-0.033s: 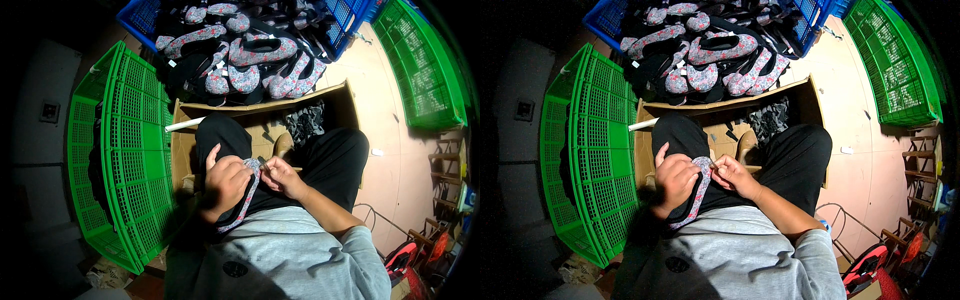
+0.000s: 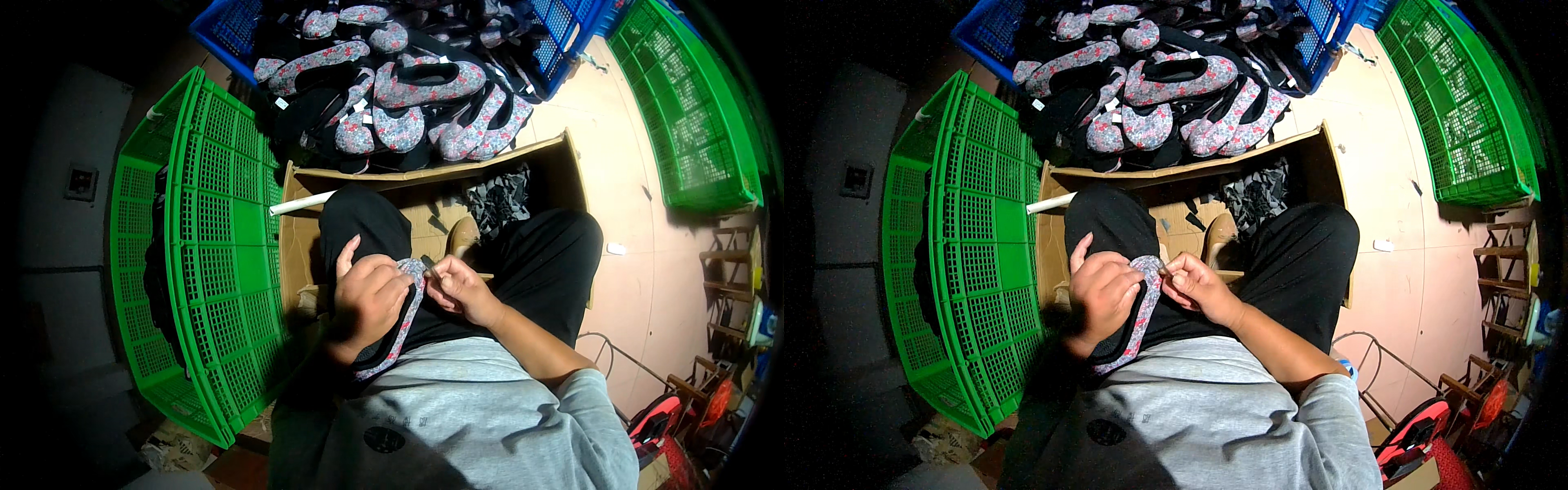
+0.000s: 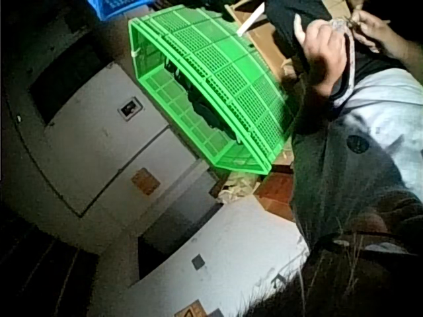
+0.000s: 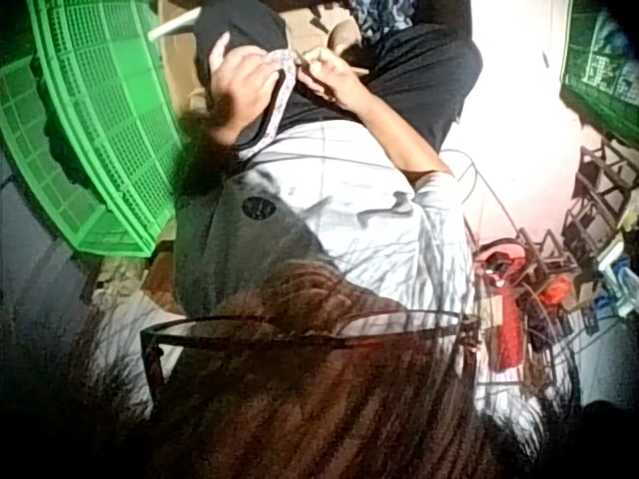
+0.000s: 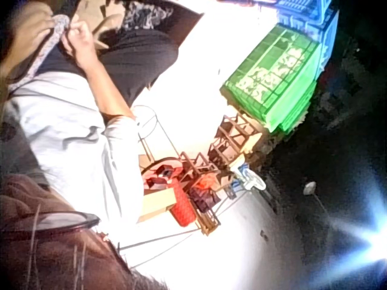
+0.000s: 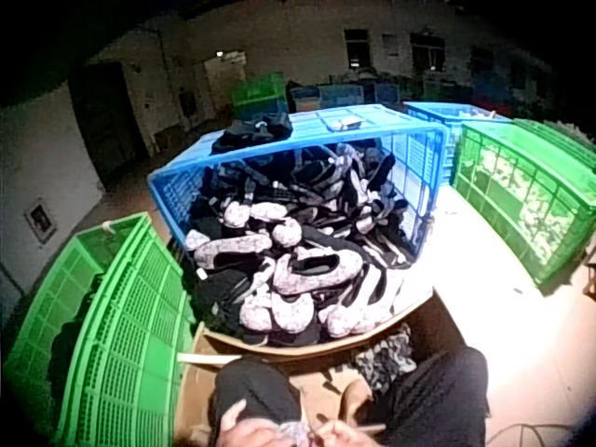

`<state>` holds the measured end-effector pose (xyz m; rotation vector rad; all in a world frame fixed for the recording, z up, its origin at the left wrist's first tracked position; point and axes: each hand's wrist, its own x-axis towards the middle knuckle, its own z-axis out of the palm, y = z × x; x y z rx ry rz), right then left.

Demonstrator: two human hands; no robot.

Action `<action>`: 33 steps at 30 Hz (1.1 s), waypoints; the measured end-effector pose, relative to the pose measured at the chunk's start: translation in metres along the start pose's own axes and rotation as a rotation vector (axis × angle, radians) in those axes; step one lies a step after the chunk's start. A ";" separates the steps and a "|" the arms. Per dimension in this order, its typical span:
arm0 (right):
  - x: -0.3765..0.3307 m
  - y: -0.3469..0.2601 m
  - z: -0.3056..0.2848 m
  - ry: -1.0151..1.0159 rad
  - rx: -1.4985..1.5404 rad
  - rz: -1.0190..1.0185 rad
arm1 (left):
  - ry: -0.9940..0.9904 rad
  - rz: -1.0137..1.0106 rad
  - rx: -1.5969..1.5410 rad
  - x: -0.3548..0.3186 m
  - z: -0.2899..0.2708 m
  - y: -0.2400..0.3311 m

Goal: The person sits cross-legged on the floor and sews a floral-patterned slipper using a needle and thread. They manipulate the fabric and pull the thread through the shoe repeatedly to attach or repair a section. The person works on a single slipper throughout the clip, surrounded by crates of similar footwear.

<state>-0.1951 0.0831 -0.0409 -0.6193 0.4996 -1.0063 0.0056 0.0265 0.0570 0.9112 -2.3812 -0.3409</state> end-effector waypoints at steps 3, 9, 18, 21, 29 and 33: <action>-0.001 -0.003 0.009 0.004 -0.066 -0.038 | 0.049 -0.038 -0.013 -0.004 0.002 0.000; -0.001 0.015 0.022 -0.012 -0.302 -0.164 | 0.179 -0.165 -0.022 -0.018 0.012 -0.001; -0.004 0.021 0.031 0.134 -0.549 -0.167 | 0.223 -0.164 -0.026 -0.017 0.014 0.000; -0.004 0.016 0.036 0.164 -0.640 -0.177 | 0.220 -0.156 -0.012 -0.018 0.014 0.000; -0.003 0.019 0.039 0.221 -0.735 -0.226 | 0.213 -0.121 0.016 -0.019 0.014 0.001; -0.003 0.022 0.040 0.251 -0.781 -0.272 | 0.214 -0.121 0.023 -0.018 0.015 0.002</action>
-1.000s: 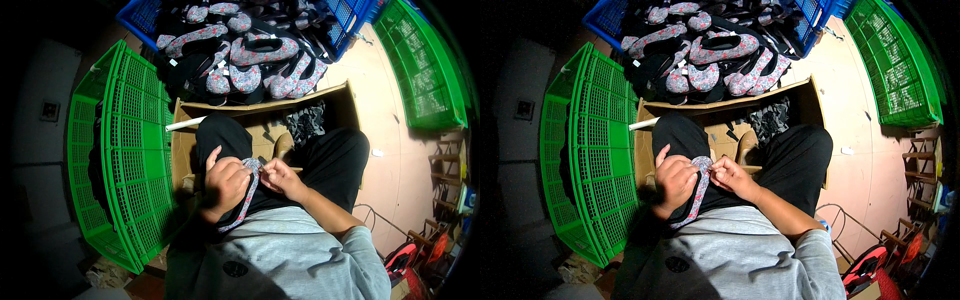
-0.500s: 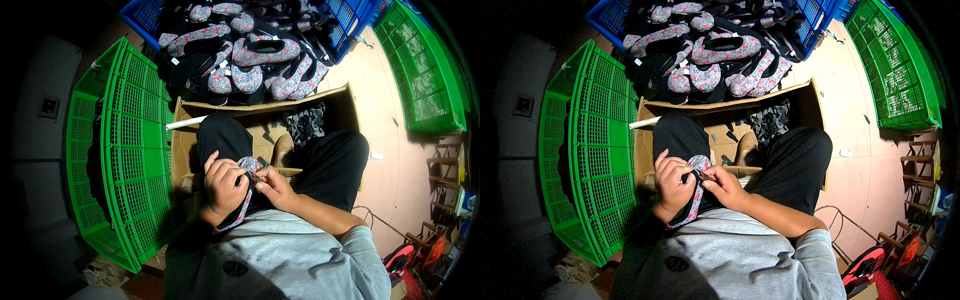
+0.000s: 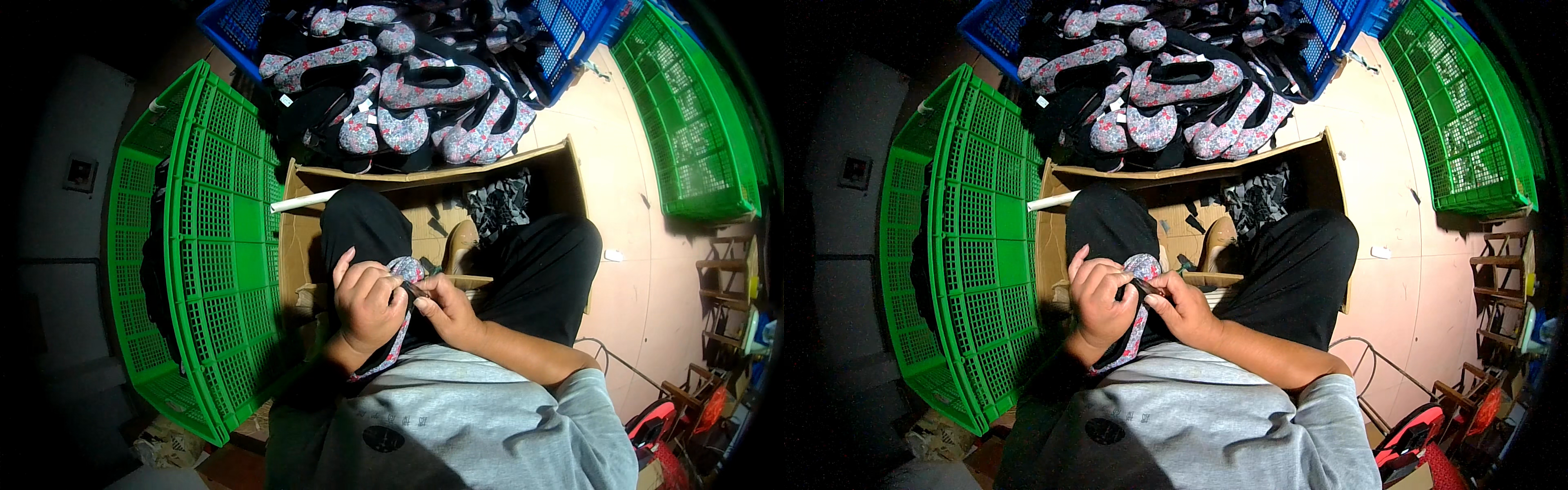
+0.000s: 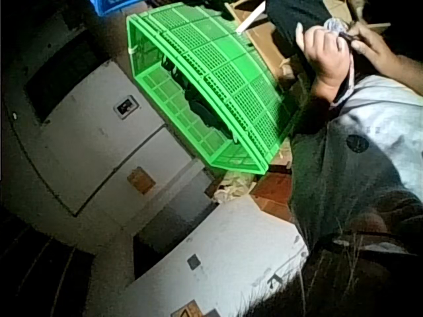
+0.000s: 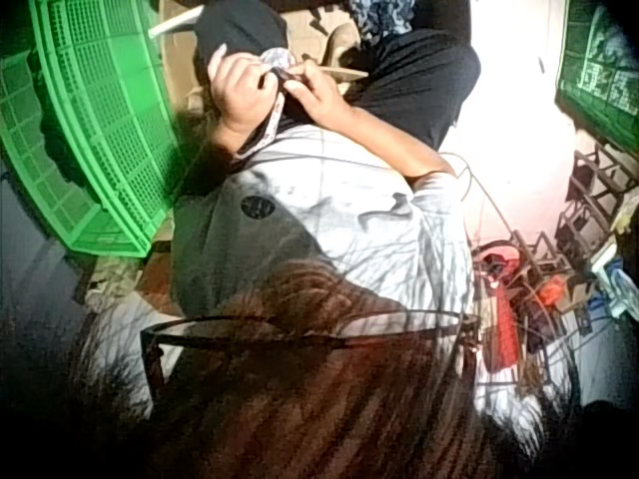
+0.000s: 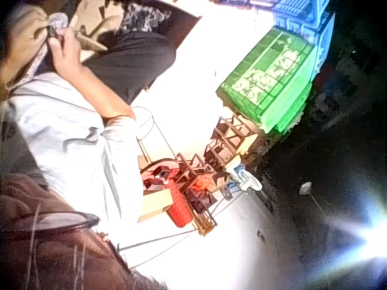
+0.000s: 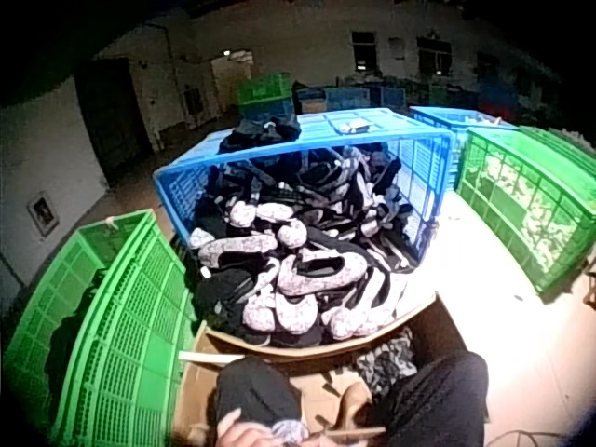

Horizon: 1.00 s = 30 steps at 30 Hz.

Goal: The person sits cross-legged on the floor and sews a floral-patterned slipper using a needle and thread. They manipulate the fabric and pull the thread through the shoe repeatedly to attach or repair a section. The person works on a single slipper throughout the clip, surrounded by crates of similar footwear.

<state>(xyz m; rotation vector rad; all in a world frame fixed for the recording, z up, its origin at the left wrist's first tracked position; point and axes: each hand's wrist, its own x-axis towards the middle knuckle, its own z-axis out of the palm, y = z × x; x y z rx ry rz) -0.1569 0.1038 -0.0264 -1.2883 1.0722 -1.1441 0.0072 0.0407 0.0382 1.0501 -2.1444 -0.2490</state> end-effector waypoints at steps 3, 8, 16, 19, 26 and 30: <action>-0.001 0.003 0.001 0.027 -0.021 -0.028 | -0.002 0.000 0.006 0.001 0.000 0.001; -0.001 -0.002 0.001 0.043 -0.066 -0.027 | -0.005 -0.009 0.015 0.001 0.000 0.002; 0.000 0.000 0.001 0.049 -0.082 -0.071 | -0.013 -0.014 0.032 0.003 0.001 0.003; 0.000 0.004 0.003 0.058 0.277 0.157 | -0.012 -0.011 0.037 0.003 0.001 0.004; -0.002 0.005 -0.003 0.033 0.503 0.141 | -0.003 -0.011 0.037 0.002 0.002 0.003; -0.005 0.006 -0.006 -0.032 0.286 0.090 | -0.007 -0.010 0.029 0.003 0.001 0.004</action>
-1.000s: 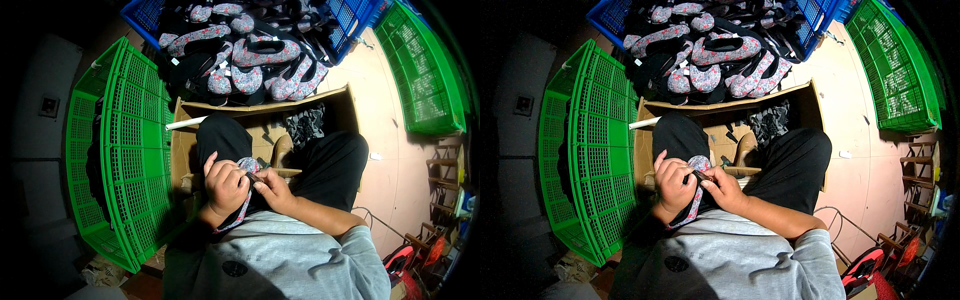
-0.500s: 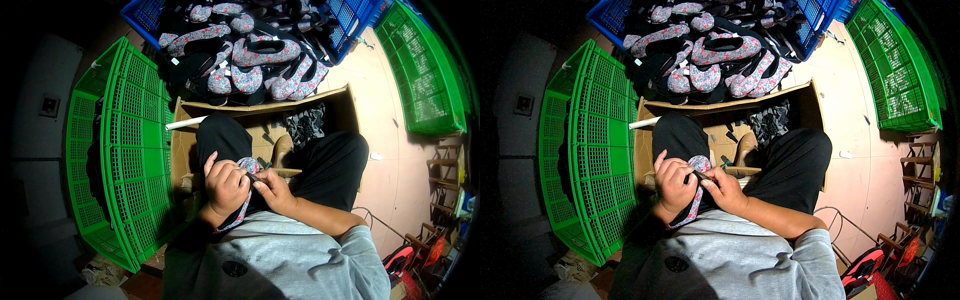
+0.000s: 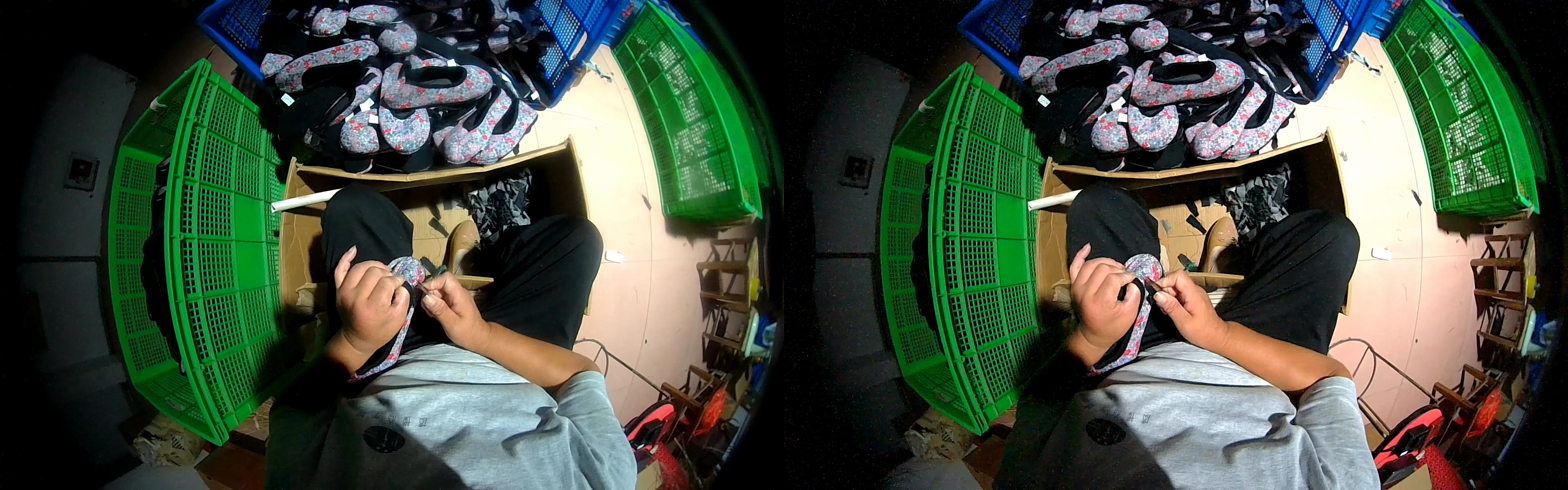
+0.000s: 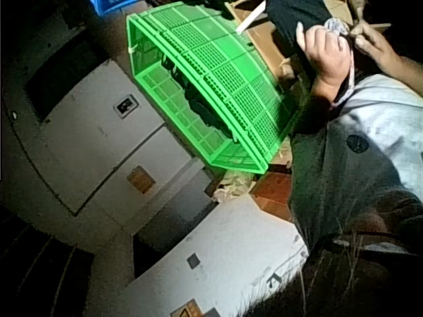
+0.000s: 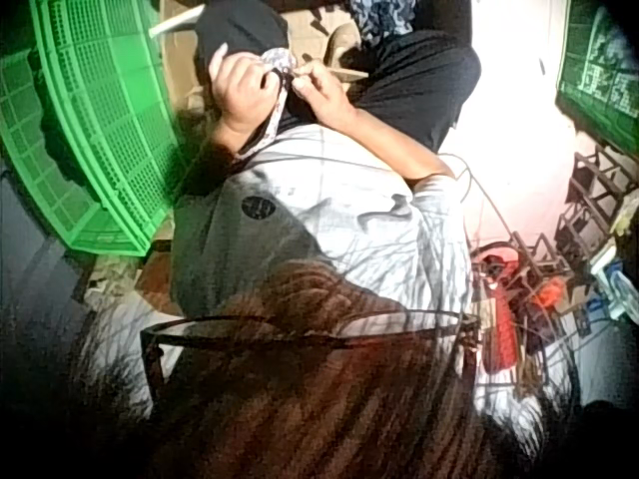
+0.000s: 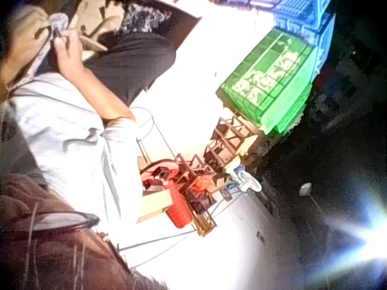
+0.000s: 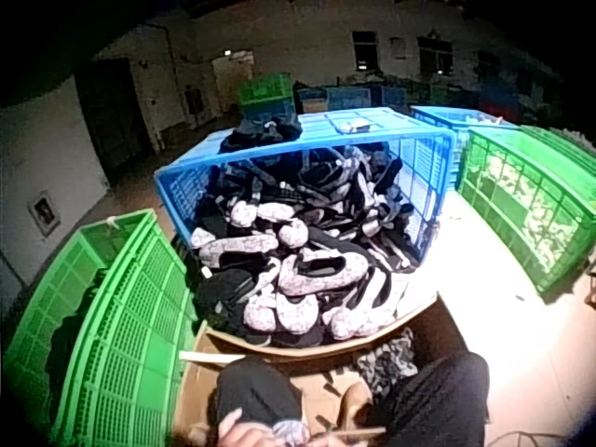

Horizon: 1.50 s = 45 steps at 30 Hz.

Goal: The person sits cross-legged on the floor and sews a floral-patterned slipper using a needle and thread. They manipulate the fabric and pull the thread through the shoe repeatedly to attach or repair a section. The person works on a single slipper throughout the clip, surrounded by crates of similar footwear.

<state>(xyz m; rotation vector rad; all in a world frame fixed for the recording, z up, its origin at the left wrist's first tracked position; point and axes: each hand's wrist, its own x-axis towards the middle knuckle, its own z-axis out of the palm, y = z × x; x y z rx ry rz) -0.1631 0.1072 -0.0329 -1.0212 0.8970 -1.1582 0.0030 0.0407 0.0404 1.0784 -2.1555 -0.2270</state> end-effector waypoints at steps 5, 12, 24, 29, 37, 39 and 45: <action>0.000 0.000 0.000 -0.012 -0.129 0.005 | 0.002 0.002 -0.001 0.000 -0.001 0.000; 0.000 -0.002 0.002 -0.003 -0.189 -0.009 | -0.005 0.008 0.000 0.000 -0.001 0.000; 0.004 0.003 0.004 0.064 0.067 0.059 | -0.038 0.017 0.006 0.000 0.000 -0.001; 0.016 -0.007 -0.007 0.266 0.232 0.133 | -0.134 -0.151 0.052 0.011 -0.011 0.004; 0.025 -0.030 -0.013 0.074 0.206 0.123 | -0.260 -0.332 0.035 0.004 -0.026 0.006; 0.029 -0.033 -0.014 -0.007 0.214 0.106 | -0.241 -0.362 -0.009 0.000 -0.025 0.003; 0.041 -0.054 -0.018 -0.176 0.118 0.155 | -0.165 -0.227 -0.077 0.004 -0.036 0.004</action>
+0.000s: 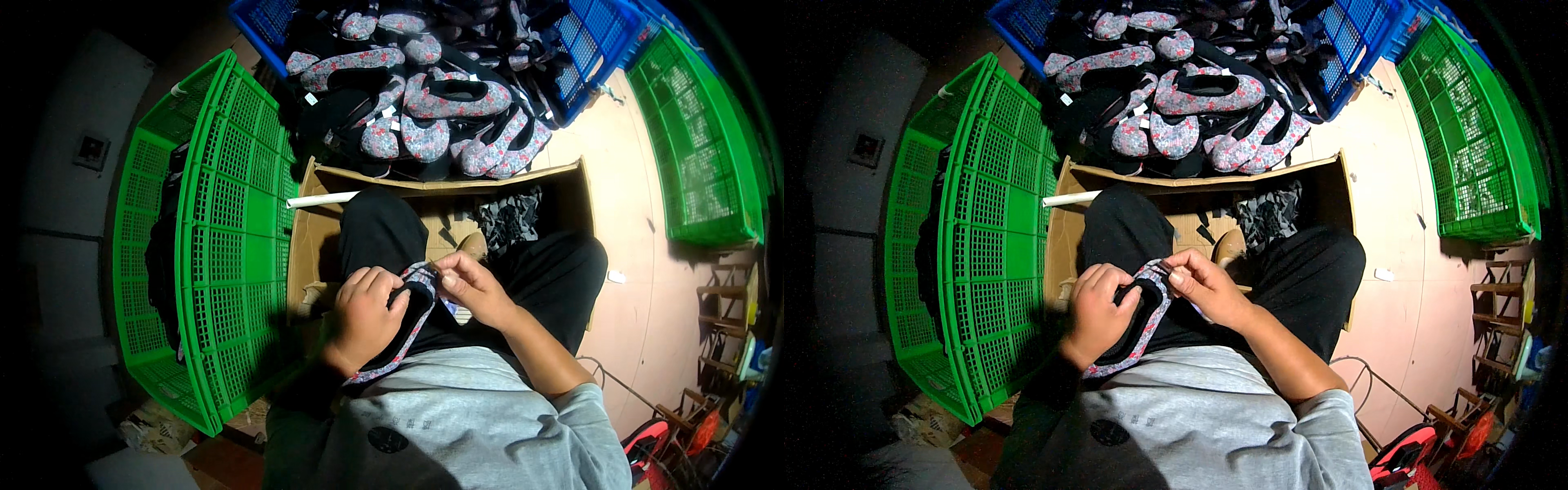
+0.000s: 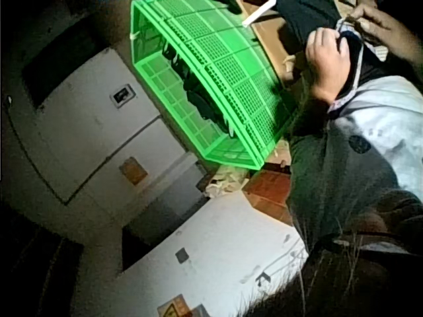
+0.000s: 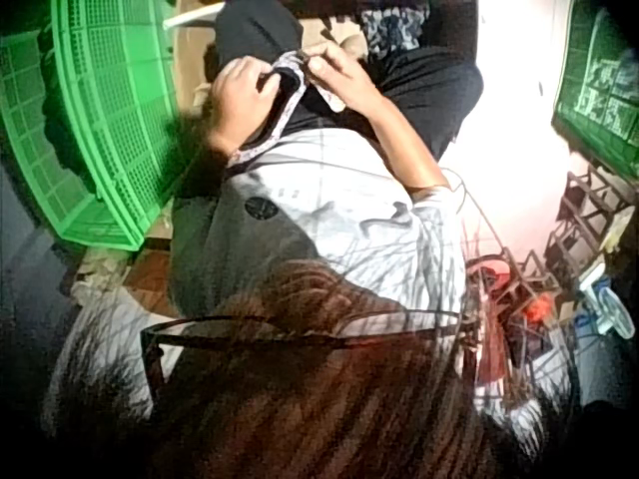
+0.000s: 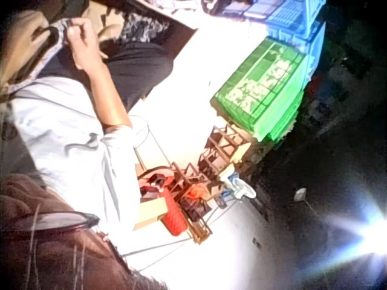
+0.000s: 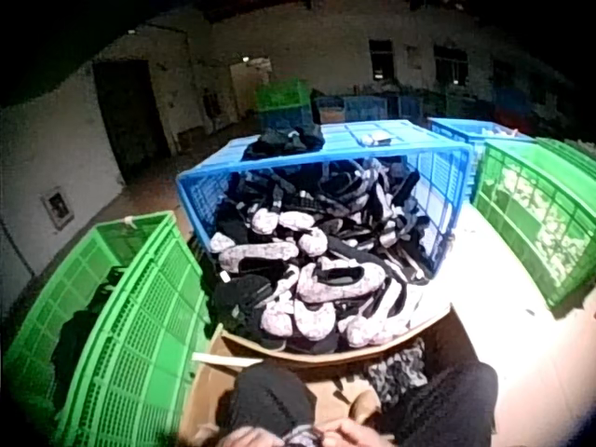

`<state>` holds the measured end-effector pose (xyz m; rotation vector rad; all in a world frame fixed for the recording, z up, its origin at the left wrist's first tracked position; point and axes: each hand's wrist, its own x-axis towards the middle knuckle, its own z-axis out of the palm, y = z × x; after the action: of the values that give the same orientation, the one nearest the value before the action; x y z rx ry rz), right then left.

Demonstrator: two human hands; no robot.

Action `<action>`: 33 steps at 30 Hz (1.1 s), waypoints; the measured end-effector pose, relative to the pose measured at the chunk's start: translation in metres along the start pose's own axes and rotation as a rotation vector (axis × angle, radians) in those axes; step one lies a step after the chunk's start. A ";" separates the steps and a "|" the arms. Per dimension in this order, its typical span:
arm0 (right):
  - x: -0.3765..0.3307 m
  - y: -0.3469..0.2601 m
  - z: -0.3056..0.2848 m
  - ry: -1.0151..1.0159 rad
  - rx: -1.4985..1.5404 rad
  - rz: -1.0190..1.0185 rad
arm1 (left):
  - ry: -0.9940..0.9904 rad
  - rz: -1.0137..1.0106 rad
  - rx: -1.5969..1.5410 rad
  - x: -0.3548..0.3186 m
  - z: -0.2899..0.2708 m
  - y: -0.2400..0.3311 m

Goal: The person sits cross-legged on the floor and sews a floral-patterned slipper using a needle and thread. They manipulate the fabric and pull the thread through the shoe repeatedly to attach or repair a section. The person works on a single slipper throughout the clip, surrounded by crates of similar footwear.

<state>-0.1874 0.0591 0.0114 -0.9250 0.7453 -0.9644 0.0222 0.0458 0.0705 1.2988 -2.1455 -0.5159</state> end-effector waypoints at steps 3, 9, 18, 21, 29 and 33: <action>-0.002 -0.011 -0.010 -0.106 -0.132 0.014 | -0.064 0.111 -0.022 0.003 -0.009 0.004; -0.005 -0.034 -0.016 -0.237 -0.336 -0.027 | -0.029 0.204 -0.028 0.003 -0.012 0.010; -0.005 -0.054 -0.023 -0.308 -0.637 -0.014 | -0.002 0.289 -0.006 0.007 -0.005 0.017; -0.003 -0.058 -0.023 -0.323 -0.690 -0.004 | -0.015 0.296 -0.007 0.007 -0.004 0.017; -0.002 -0.053 -0.027 -0.318 -0.711 0.010 | -0.027 0.282 -0.009 0.008 -0.001 0.018; 0.000 -0.053 -0.028 -0.327 -0.754 0.044 | -0.027 0.267 -0.003 0.008 0.002 0.017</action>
<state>-0.2300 0.0363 0.0474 -1.6662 0.8531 -0.4569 0.0063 0.0463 0.0808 0.9871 -2.2932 -0.4276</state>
